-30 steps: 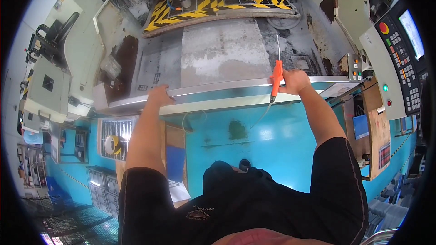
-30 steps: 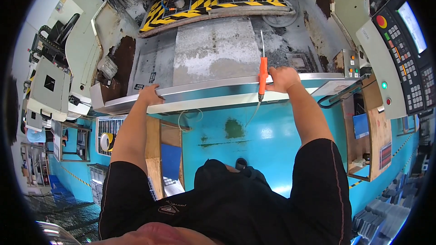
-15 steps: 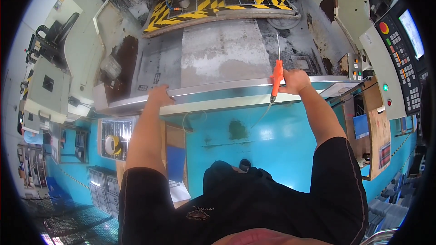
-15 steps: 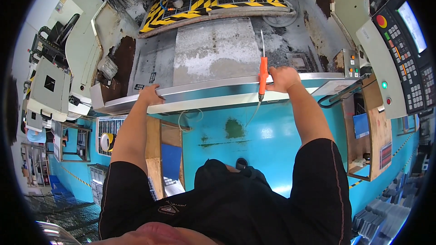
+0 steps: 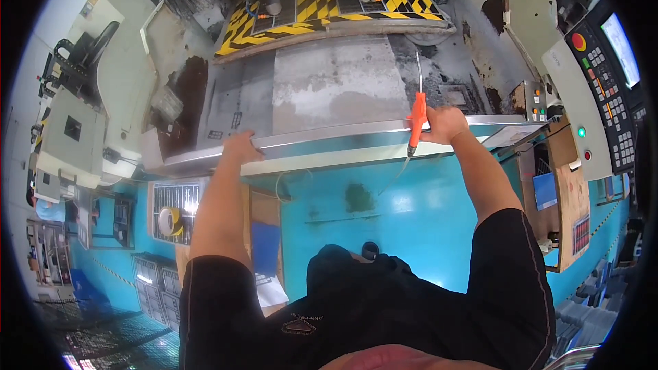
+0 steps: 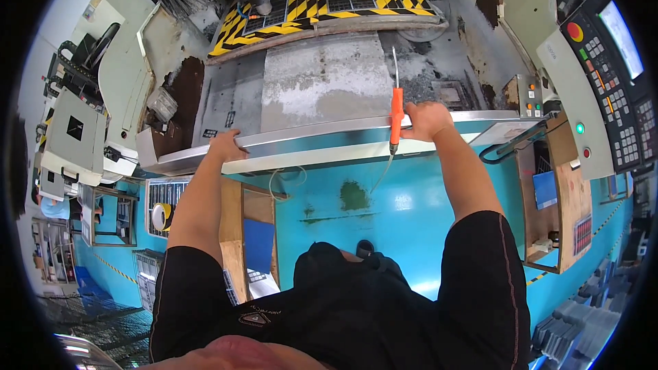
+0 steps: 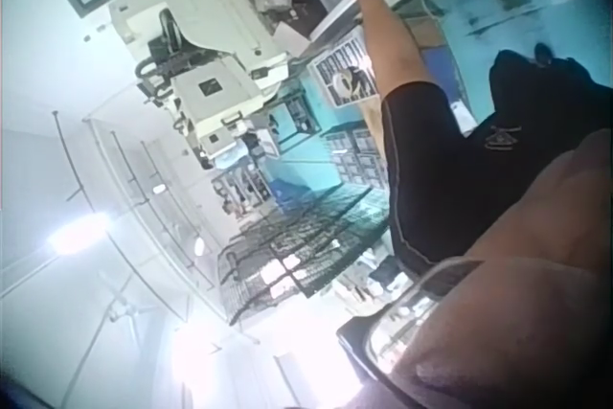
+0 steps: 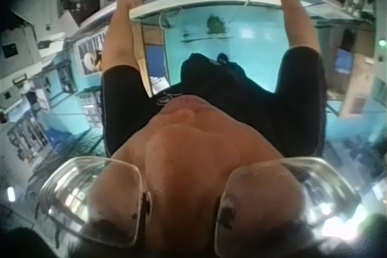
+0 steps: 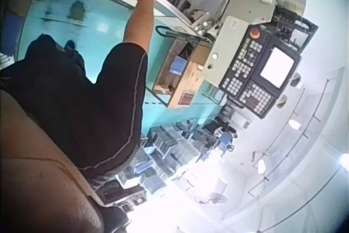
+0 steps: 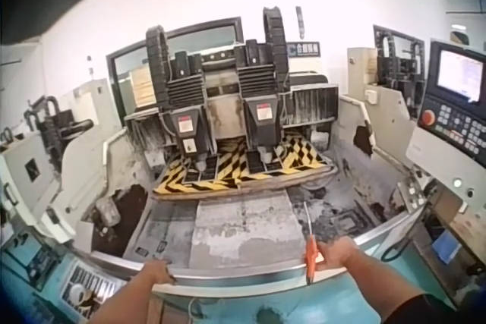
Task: The person uses an air nozzle to spray a machine bed, walks to a table to pick up a stack of panels, and returns to the machine. They spray the bed again, place a panel onto the machine, and press buttons on the control panel.
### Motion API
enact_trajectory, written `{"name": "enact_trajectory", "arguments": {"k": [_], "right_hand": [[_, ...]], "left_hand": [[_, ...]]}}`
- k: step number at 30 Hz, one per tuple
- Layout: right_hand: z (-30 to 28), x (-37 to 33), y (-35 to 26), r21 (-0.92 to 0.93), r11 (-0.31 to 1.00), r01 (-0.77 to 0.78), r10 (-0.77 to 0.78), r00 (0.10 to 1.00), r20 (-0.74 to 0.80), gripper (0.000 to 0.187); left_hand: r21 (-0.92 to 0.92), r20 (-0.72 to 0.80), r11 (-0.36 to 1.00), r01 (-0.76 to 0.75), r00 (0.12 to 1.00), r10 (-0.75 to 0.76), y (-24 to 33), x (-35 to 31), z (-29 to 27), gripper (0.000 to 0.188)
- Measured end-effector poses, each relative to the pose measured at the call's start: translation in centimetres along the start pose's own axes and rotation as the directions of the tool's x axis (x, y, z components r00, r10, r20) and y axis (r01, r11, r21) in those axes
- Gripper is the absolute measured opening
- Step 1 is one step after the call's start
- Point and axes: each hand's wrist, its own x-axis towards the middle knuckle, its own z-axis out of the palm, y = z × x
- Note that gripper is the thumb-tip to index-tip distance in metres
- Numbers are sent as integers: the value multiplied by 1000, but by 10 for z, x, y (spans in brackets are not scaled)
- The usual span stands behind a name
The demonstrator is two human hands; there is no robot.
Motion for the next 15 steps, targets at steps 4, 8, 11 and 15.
{"name": "enact_trajectory", "arguments": {"k": [4,8,11,15], "right_hand": [[0,0,1,29,999,18,-18,1000,19,64],[1,0,0,12,1000,12,-12,1000,-13,63],[0,0,-1,22,1000,-7,7,1000,-4,63],[1,-1,0,17,1000,-3,3,1000,-15,63]], "left_hand": [[8,38,1000,29,999,-30,2,-2,-4,94],[-12,21,1000,5,1000,-5,1,-3,-4,93],[-35,-2,999,-14,1000,14,-1,-2,-1,98],[-40,-3,999,-16,1000,16,-3,1,2,97]]}}
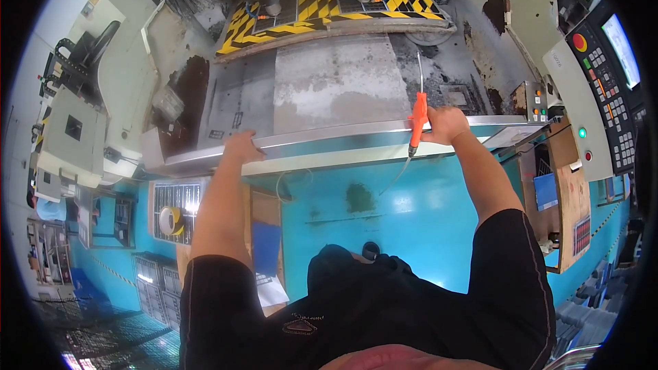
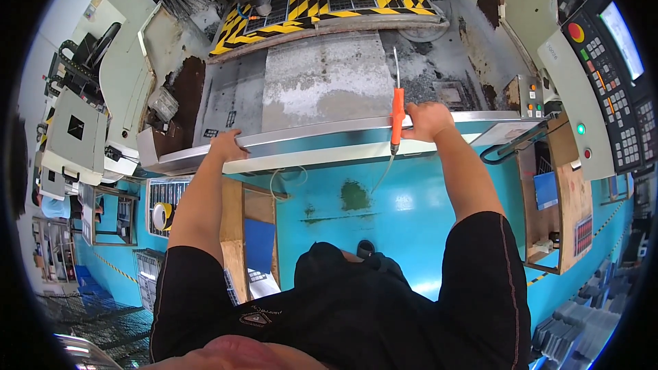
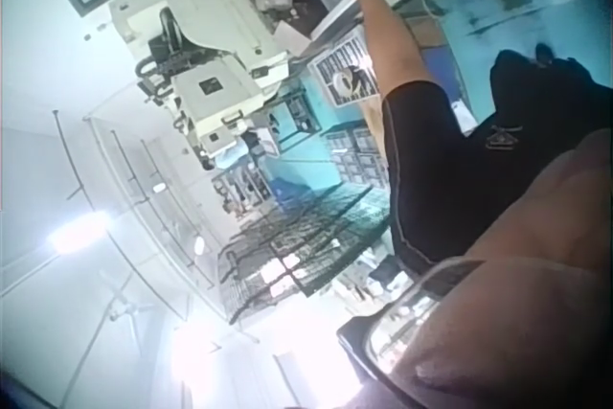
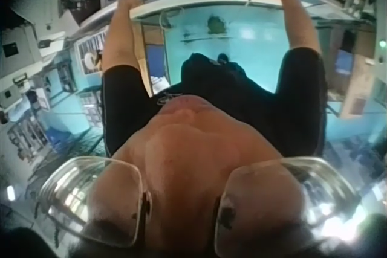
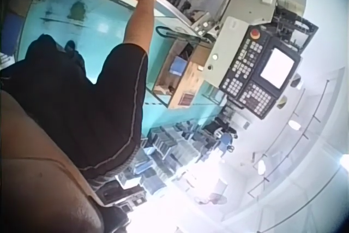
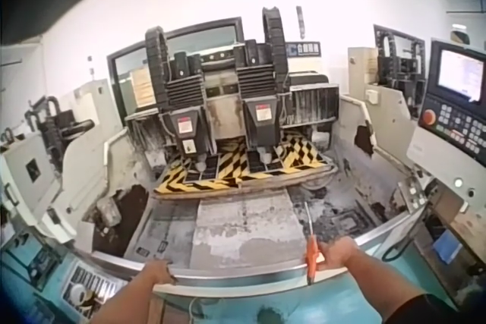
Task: The person uses an air nozzle to spray a machine bed, walks to a table to pick up a stack of panels, and returns to the machine. They spray the bed again, place a panel onto the machine, and press buttons on the control panel.
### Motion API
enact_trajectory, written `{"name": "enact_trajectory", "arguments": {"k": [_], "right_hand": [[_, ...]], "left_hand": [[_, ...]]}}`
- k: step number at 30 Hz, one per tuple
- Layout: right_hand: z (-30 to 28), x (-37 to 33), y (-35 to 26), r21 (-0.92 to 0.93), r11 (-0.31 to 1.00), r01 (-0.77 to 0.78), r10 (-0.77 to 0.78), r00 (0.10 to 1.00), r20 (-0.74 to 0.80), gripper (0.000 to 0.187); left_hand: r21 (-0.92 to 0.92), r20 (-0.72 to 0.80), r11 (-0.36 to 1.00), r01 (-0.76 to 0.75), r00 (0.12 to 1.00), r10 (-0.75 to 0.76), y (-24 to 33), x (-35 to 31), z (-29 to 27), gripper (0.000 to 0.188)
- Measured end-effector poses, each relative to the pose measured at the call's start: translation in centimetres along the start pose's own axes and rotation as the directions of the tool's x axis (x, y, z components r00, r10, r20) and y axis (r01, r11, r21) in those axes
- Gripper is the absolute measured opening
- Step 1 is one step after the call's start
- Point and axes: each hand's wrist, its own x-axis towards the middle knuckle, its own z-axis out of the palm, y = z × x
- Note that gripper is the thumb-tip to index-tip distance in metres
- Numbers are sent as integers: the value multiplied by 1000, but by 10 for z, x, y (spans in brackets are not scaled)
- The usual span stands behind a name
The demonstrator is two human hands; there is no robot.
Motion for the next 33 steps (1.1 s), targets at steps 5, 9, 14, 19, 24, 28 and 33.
{"name": "enact_trajectory", "arguments": {"k": [5,9,14,19,24,28,33], "right_hand": [[1,1,1,-11,1000,18,-18,1000,-16,63],[2,1,1,-14,1000,12,-13,1000,-5,63],[3,1,2,-18,1000,25,-26,999,-25,63],[4,1,3,2,999,45,-45,999,-16,63],[5,1,3,-15,1000,19,-19,1000,-23,63],[3,1,2,12,1000,23,-23,1000,1,63],[1,0,1,-11,1000,13,-13,1000,-13,63]], "left_hand": [[15,-10,1000,3,1000,-3,-1,0,1,95],[10,-9,1000,7,1000,-7,0,-1,0,95],[12,8,1000,6,1000,-7,2,-1,-2,95],[58,16,998,39,999,-40,2,-1,-2,94],[35,17,999,25,1000,-25,2,-1,-3,94],[91,24,995,45,999,-47,2,-1,-2,93],[52,15,998,24,1000,-25,0,1,1,93]]}}
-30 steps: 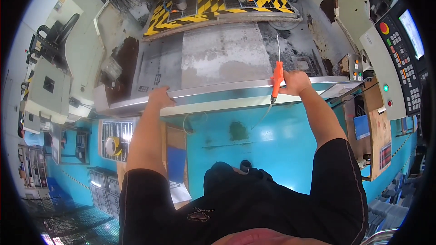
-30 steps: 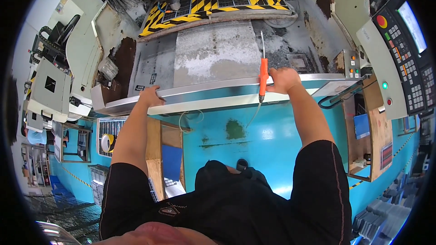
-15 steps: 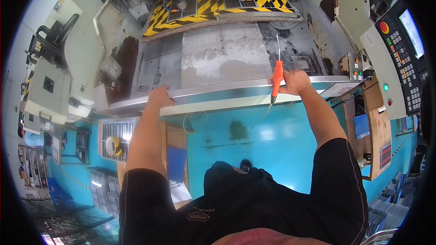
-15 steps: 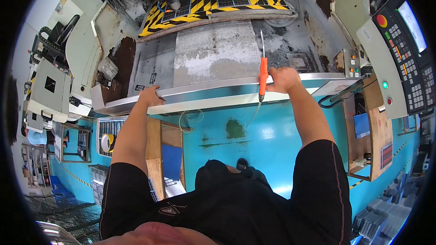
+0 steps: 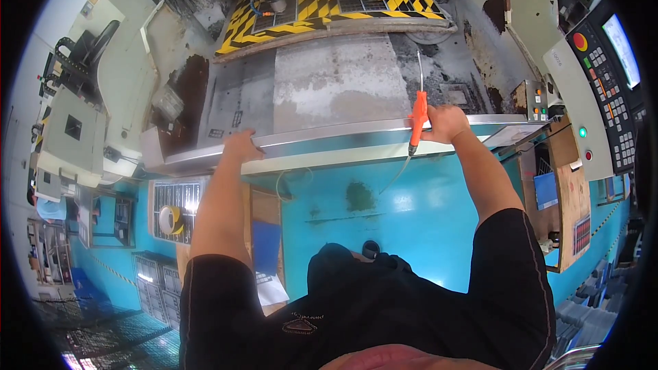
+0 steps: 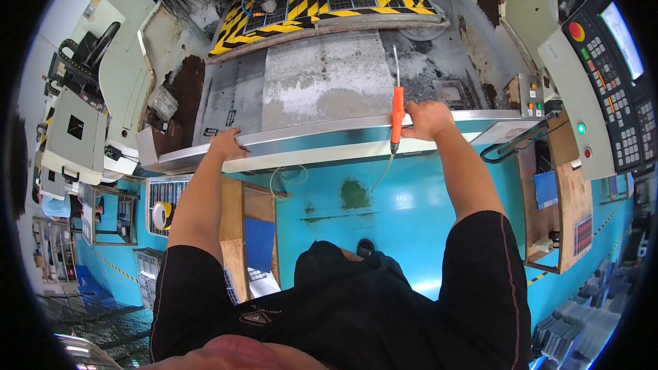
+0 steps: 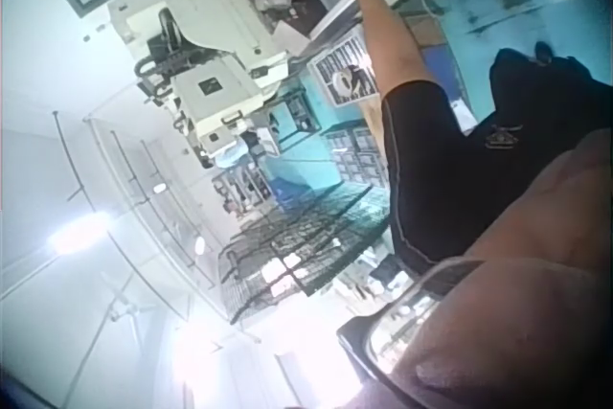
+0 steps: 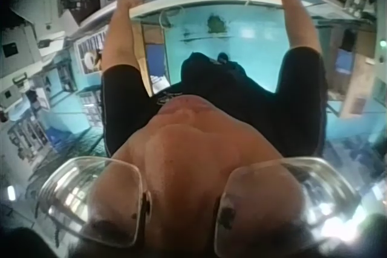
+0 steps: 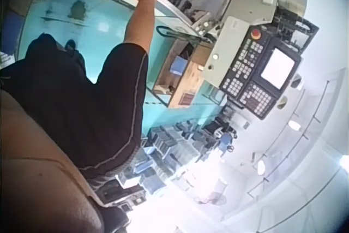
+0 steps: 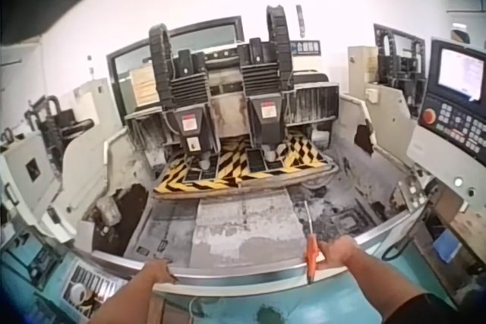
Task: The person uses an air nozzle to spray a machine bed, walks to a table to pick up a stack of panels, and returns to the machine. They spray the bed again, place a panel onto the machine, and press buttons on the control panel.
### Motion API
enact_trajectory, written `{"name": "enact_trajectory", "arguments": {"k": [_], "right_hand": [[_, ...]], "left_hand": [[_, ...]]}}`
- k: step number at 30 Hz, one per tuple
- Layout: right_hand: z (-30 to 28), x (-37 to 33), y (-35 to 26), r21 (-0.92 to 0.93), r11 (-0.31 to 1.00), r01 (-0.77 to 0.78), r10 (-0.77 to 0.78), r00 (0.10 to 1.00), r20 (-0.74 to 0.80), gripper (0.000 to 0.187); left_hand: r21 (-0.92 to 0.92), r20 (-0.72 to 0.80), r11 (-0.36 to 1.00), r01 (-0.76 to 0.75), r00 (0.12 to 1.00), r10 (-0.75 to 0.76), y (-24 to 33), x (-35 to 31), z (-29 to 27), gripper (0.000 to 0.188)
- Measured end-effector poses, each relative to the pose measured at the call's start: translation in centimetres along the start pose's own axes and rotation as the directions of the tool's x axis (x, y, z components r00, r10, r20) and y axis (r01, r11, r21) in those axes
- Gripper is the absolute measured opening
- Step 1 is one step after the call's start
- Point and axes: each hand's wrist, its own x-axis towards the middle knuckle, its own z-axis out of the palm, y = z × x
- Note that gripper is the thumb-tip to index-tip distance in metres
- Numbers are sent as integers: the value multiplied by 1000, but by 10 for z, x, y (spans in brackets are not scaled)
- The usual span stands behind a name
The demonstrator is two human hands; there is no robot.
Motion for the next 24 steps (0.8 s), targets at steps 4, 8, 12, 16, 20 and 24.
{"name": "enact_trajectory", "arguments": {"k": [4,8,12,16,20,24], "right_hand": [[1,0,0,22,1000,18,-18,1000,14,62],[3,0,1,-7,1000,-3,3,1000,-2,62],[2,1,1,-11,1000,6,-6,1000,-12,62],[1,0,0,6,1000,22,-22,1000,3,62],[3,1,1,-18,1000,4,-5,1000,-12,61],[5,1,2,-18,1000,14,-15,999,-32,60]], "left_hand": [[32,-3,999,32,999,-32,-1,2,3,92],[-11,-12,1000,-7,1000,6,-2,2,2,91],[-31,7,1000,-2,1000,3,-1,1,0,92],[-12,13,1000,23,1000,-23,-1,1,0,95],[-47,5,999,-10,1000,10,-1,1,-1,96],[-38,4,999,2,1000,-2,0,1,-2,97]]}}
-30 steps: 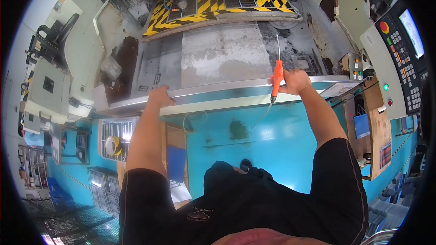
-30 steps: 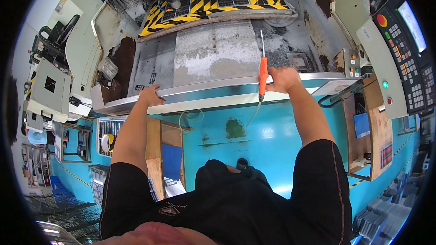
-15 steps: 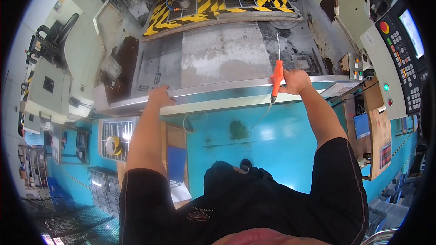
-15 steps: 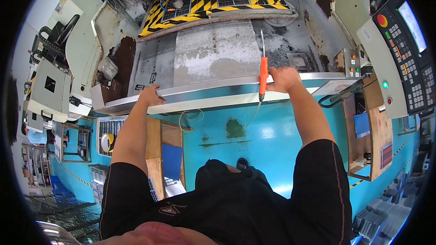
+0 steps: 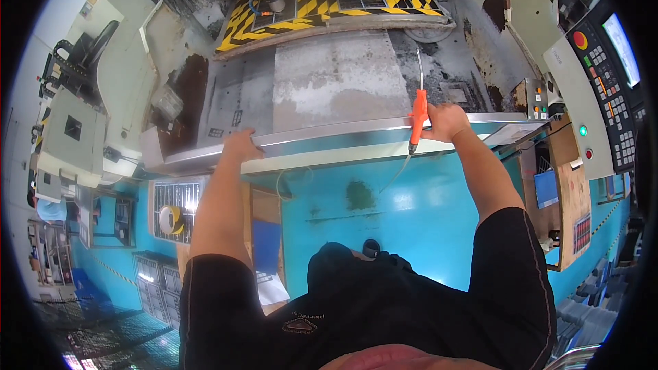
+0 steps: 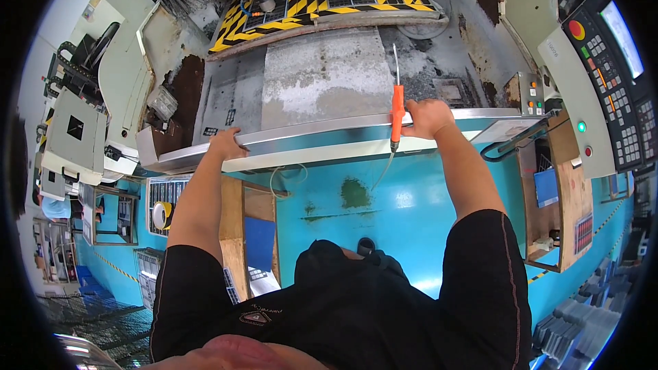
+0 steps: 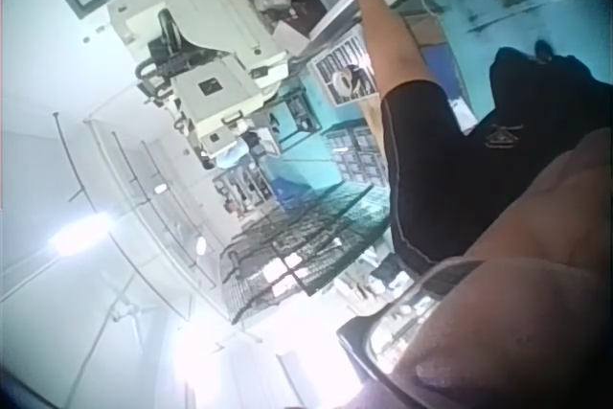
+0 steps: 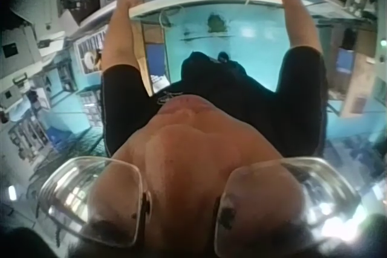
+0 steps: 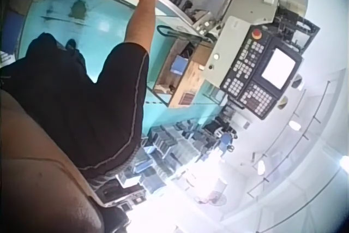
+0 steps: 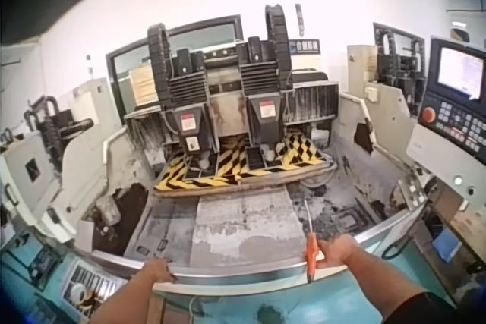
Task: The person uses an air nozzle to spray a machine bed, walks to a table to pick up a stack of panels, and returns to the machine. They spray the bed again, place a panel onto the machine, and press buttons on the control panel.
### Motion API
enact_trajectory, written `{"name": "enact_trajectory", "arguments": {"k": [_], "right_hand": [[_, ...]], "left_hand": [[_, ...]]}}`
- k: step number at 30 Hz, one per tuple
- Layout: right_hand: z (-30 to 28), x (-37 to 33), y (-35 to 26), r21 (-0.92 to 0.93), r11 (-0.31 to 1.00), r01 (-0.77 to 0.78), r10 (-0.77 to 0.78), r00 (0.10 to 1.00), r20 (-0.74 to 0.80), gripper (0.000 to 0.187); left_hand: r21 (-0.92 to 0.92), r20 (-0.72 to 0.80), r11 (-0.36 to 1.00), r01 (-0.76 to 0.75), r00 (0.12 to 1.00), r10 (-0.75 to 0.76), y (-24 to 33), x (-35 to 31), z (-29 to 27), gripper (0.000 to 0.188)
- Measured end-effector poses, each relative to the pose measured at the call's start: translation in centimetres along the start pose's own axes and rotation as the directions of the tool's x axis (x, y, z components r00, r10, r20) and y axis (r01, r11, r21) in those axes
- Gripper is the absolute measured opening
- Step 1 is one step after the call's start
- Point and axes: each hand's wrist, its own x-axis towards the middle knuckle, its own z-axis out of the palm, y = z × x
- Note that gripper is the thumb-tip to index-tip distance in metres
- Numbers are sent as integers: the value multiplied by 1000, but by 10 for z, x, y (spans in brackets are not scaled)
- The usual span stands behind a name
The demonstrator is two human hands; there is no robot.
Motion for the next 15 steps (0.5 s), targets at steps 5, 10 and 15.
{"name": "enact_trajectory", "arguments": {"k": [5,10,15], "right_hand": [[-1,0,0,-3,1000,-4,4,1000,3,60],[-5,-1,-2,33,999,3,-4,1000,28,59],[-7,-1,-3,13,1000,-26,25,999,36,59]], "left_hand": [[18,7,1000,4,1000,-4,0,1,1,97],[50,1,998,25,1000,-25,-2,2,3,98],[17,-1,1000,-1,1000,1,-2,3,4,98]]}}
